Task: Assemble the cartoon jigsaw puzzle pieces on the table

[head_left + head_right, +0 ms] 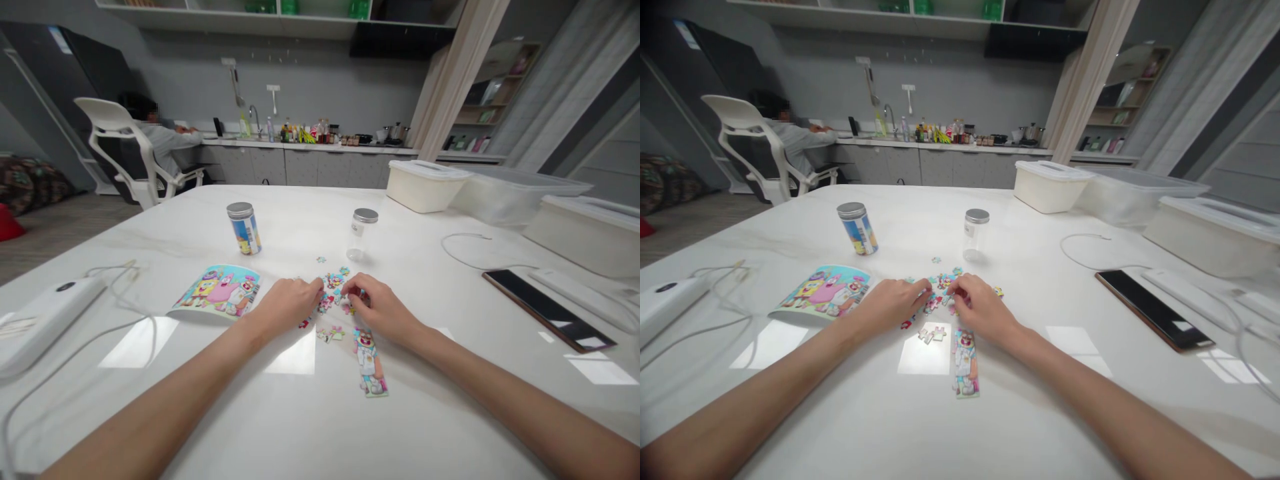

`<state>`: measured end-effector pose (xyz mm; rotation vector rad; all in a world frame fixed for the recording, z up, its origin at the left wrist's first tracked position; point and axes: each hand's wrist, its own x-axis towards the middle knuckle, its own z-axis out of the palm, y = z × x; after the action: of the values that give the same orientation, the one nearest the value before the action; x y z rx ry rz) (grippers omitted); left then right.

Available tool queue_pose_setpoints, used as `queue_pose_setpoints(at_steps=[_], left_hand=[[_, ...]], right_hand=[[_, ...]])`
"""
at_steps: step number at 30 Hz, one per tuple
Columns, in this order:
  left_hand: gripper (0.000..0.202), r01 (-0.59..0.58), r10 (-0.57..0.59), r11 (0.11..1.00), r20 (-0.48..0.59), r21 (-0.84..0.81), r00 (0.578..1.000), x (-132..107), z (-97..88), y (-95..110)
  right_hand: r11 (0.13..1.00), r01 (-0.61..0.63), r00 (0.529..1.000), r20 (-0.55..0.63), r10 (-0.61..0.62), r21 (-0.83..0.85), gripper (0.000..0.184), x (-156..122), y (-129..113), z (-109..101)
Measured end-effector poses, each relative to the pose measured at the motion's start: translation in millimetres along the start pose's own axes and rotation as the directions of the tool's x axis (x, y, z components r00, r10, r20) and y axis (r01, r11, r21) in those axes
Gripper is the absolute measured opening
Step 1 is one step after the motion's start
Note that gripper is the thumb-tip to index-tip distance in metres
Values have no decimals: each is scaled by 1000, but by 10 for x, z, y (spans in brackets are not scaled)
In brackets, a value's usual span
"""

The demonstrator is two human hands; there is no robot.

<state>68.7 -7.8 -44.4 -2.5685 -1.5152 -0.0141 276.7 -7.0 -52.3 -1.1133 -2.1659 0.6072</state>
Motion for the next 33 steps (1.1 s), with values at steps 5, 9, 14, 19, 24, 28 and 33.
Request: queue_pose_setpoints(at_steps=[5, 9, 14, 19, 24, 28, 33], left_hand=[[24, -68, 68, 998, -17, -7, 998, -27, -10, 41], [22, -65, 65, 997, -22, -36, 998, -37, -18, 50], [17, -75, 44, 989, -224, -129, 974, -51, -68, 82], [14, -78, -2, 957, -277, -279, 961, -70, -121, 141], [19, -109, 38, 950, -240, -291, 970, -55, -89, 170], [22, -74, -46, 893, -253, -444, 966, -55, -86, 197], [16, -106, -93, 778, -280, -619, 955, -74, -130, 225]], right_hand=[[1000, -17, 1000, 9, 17, 4, 18, -14, 6, 20], [1000, -19, 999, 29, 18, 23, 17, -23, 17, 29], [1000, 2, 1000, 28, -2, 3, 15, -39, -24, 12], [999, 43, 998, 49, -43, 6, 16, -57, -100, 5], [996, 85, 992, 90, -85, 7, 14, -75, -136, 19], [999, 45, 998, 50, -45, 15, 11, -68, -139, 8], [992, -51, 998, 40, 47, 117, 5, -58, -162, 2]])
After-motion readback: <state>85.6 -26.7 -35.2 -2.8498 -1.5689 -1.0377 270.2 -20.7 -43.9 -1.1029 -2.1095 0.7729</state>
